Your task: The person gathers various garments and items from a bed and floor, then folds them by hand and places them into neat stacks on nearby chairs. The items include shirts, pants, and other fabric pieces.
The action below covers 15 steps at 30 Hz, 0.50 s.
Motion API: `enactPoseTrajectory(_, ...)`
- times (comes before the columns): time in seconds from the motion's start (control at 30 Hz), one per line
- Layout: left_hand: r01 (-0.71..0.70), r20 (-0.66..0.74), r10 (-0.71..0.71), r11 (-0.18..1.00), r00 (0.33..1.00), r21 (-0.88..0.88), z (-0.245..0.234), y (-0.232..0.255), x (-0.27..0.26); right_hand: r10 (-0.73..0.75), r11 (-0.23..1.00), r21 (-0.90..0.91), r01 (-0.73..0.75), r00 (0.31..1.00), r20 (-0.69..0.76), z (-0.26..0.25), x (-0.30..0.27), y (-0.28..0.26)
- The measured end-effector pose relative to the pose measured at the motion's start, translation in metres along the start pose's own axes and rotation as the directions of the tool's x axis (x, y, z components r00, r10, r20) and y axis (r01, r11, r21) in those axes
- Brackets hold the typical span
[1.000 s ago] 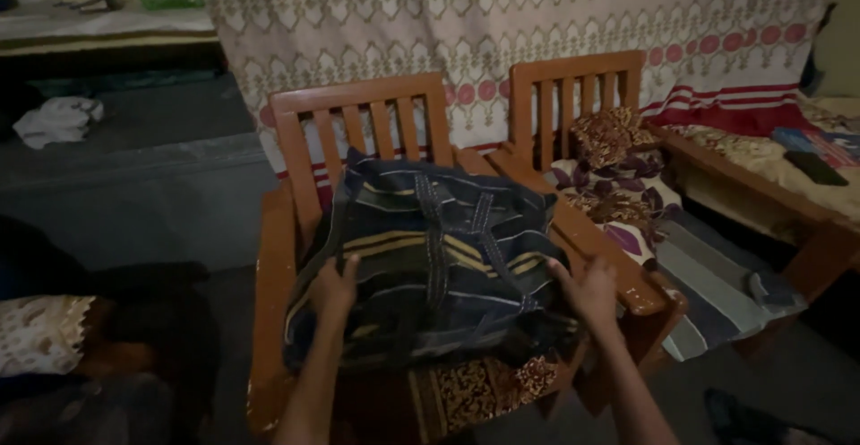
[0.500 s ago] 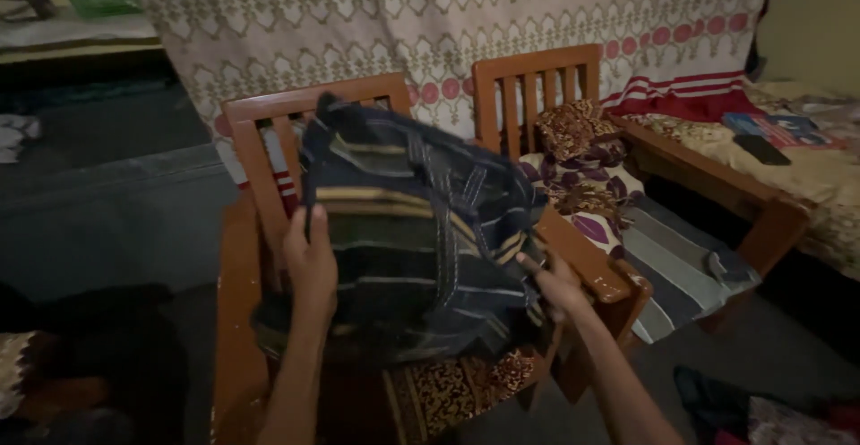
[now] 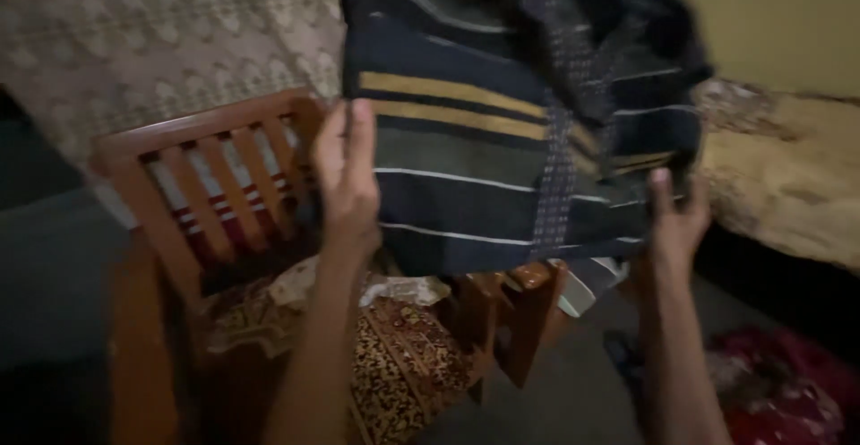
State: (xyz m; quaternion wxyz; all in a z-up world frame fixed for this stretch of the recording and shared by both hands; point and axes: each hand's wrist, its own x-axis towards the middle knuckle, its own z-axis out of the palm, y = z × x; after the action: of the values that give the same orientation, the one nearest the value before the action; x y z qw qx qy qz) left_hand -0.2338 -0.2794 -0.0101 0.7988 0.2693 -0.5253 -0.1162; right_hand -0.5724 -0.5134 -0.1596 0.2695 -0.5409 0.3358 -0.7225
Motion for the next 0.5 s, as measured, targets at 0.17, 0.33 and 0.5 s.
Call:
enactPoseTrajectory(0.17,0.277,0.18,-0.236,0.928,0.955,-0.251,0.11,-0.059,-0.011,-0.359,0.928,-0.202,0.313,0.896,-0.261,-0.141,0.043,0.009)
enactPoseTrajectory(0.33,0.364,0.393,-0.235,0.883,0.889,-0.295,0.208,-0.122,-0.061,-0.688,0.695,-0.523,0.493,0.667,-0.286,-0.273,0.062,0.037)
enactPoseTrajectory(0.5,0.738,0.412,-0.681,0.674,0.606,0.027,0.252,-0.224,-0.139,-0.664,0.636,-0.704,0.316,0.689,-0.291,-0.388,0.02,0.114)
